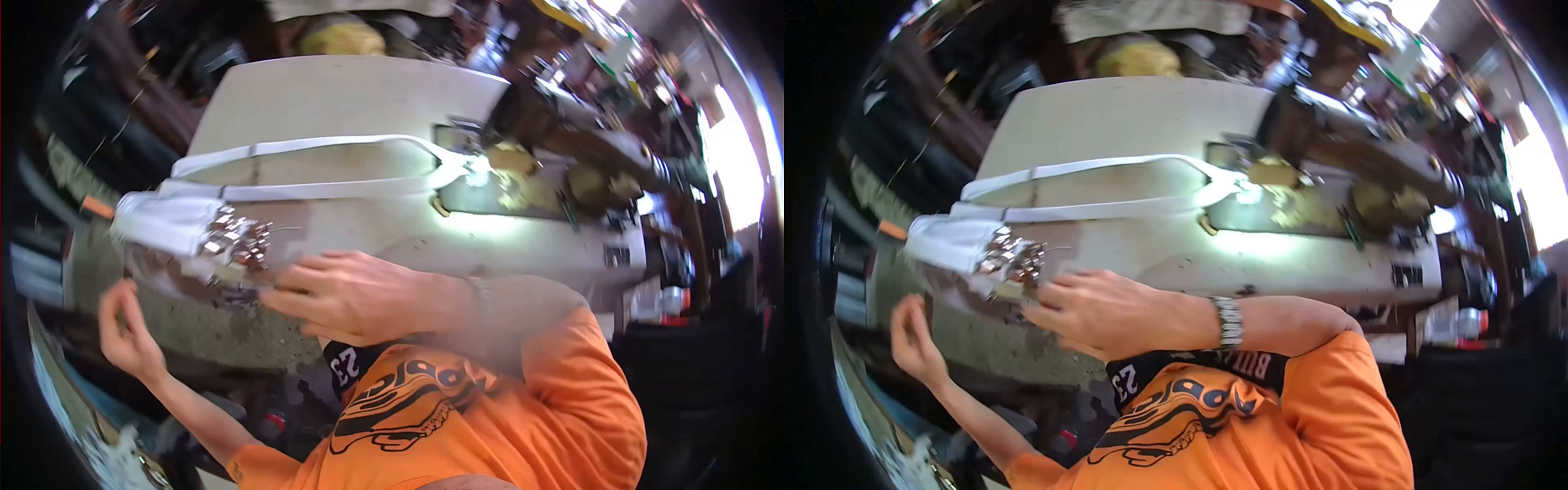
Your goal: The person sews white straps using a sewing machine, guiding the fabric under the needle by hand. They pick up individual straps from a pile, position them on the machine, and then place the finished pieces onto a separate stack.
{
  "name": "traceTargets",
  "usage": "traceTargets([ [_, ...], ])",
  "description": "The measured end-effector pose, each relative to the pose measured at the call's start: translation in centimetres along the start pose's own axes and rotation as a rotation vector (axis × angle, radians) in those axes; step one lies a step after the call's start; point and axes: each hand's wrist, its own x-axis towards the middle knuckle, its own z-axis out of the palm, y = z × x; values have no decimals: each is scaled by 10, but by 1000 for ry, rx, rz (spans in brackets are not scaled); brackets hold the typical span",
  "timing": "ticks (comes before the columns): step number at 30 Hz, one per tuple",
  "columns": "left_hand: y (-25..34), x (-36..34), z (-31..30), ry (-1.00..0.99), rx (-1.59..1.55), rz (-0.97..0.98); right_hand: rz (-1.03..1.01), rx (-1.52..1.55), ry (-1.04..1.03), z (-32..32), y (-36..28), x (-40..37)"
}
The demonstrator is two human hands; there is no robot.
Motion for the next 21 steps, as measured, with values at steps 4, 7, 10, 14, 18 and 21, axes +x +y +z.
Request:
traceTargets([
  [4, 103, -26, 93, -470, -442, 212, 163, -101, 95, -46, 13, -109],
  [7, 127, -34, 151, -602, -410, 283, 622, -422, 370, -89, 39, -200],
  [10, 148, -22, 200, -621, -266, 424, 863, -831, 478, -125, 66, -281],
  [14, 150, -6, 244, -612, 7, 444, 1085, -955, 486, -122, 101, -353],
  [18, 145, -3, 256, -849, 115, 294, 1028, -988, 544, -124, 112, -340],
  [21, 162, 3, 242, -996, 160, 200, 792, -799, 648, -116, 93, -291],
])
